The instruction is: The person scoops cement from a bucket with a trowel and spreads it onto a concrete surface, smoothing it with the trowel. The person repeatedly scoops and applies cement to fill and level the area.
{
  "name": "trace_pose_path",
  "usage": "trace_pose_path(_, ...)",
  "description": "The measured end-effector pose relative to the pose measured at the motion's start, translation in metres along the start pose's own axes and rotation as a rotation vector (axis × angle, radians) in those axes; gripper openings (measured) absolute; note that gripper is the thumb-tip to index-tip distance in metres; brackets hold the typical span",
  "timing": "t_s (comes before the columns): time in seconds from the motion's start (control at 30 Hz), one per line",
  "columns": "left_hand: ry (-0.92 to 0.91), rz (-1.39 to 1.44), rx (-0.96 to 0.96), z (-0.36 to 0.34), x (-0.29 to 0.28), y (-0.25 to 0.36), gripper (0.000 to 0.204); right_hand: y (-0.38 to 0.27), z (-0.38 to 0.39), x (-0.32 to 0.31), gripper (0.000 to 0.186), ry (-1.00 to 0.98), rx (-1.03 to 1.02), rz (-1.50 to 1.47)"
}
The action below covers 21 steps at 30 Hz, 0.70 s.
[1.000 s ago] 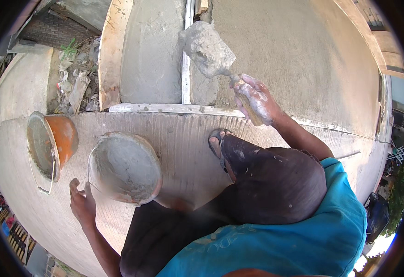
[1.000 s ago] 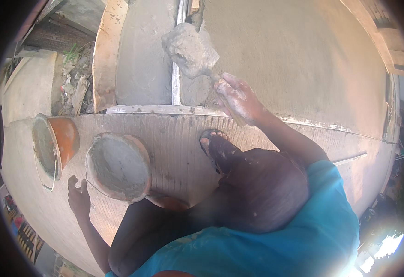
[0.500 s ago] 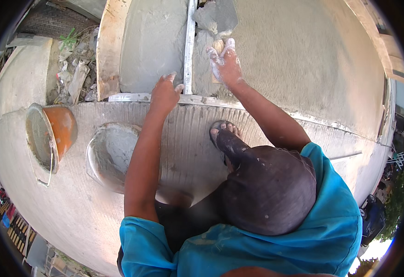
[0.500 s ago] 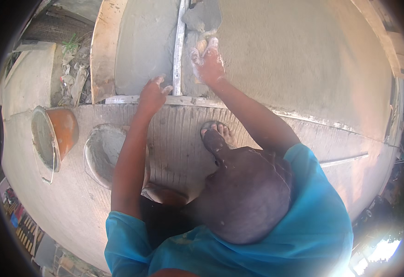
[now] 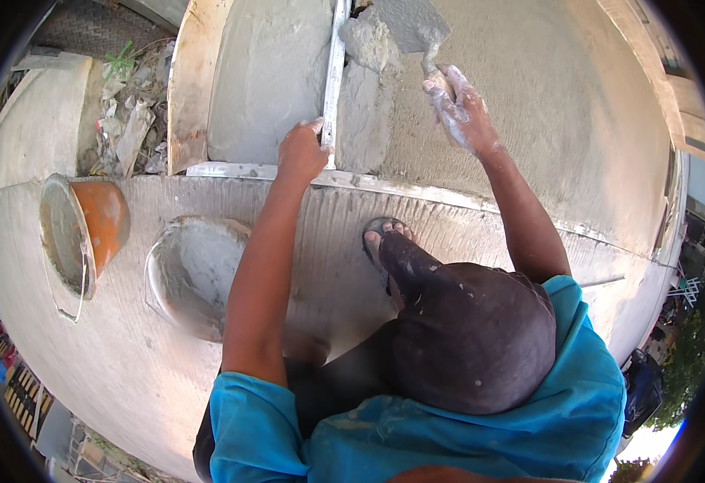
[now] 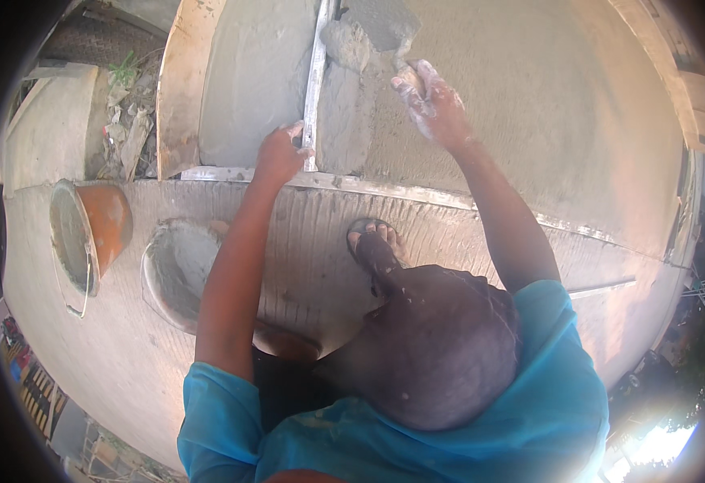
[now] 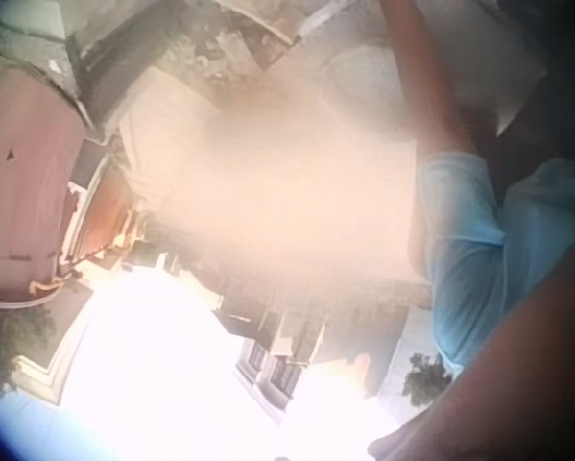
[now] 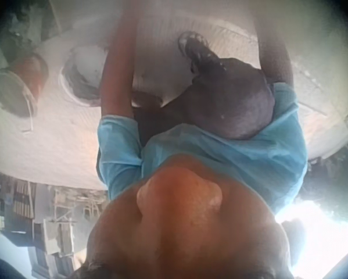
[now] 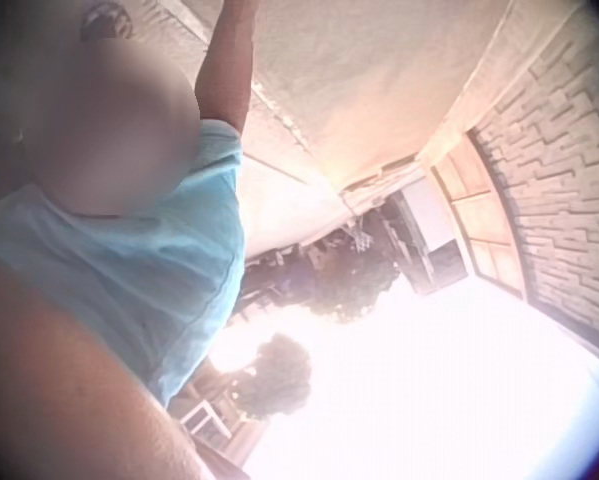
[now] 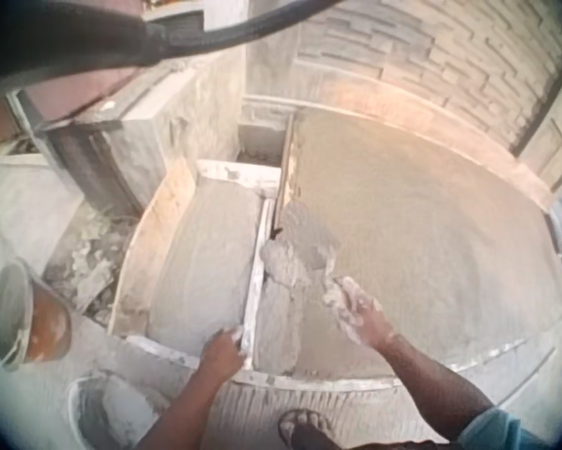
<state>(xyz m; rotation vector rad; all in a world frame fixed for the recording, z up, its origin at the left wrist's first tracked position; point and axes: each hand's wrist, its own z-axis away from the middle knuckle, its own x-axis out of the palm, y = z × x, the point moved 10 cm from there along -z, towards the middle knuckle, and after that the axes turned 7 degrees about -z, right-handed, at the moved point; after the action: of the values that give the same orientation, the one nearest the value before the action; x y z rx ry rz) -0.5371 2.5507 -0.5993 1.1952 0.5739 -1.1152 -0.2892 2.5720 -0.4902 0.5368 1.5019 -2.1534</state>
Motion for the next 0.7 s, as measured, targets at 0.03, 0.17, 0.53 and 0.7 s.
trace_pose_path(0.03, -0.023, 0.009, -0.010, -0.003, 0.000, 0.003, 0.056, 0.017, -0.011, -0.027, 0.057, 0.069, -0.059, 0.162)
trace_pose_path(0.17, -0.052, 0.027, -0.041, -0.003, 0.001, 0.006, 0.056, 0.036, -0.028, -0.075, 0.056, 0.111, -0.126, 0.555)
trace_pose_path(0.53, -0.038, 0.040, -0.027, -0.002, 0.000, 0.008, 0.056, 0.052, -0.095, -0.048, 0.056, -0.002, -0.145, 0.791)
trace_pose_path(0.7, -0.105, 0.048, -0.066, 0.000, 0.003, 0.005, 0.061, 0.039, -0.106, -0.039, 0.057, -0.058, -0.109, 0.733)
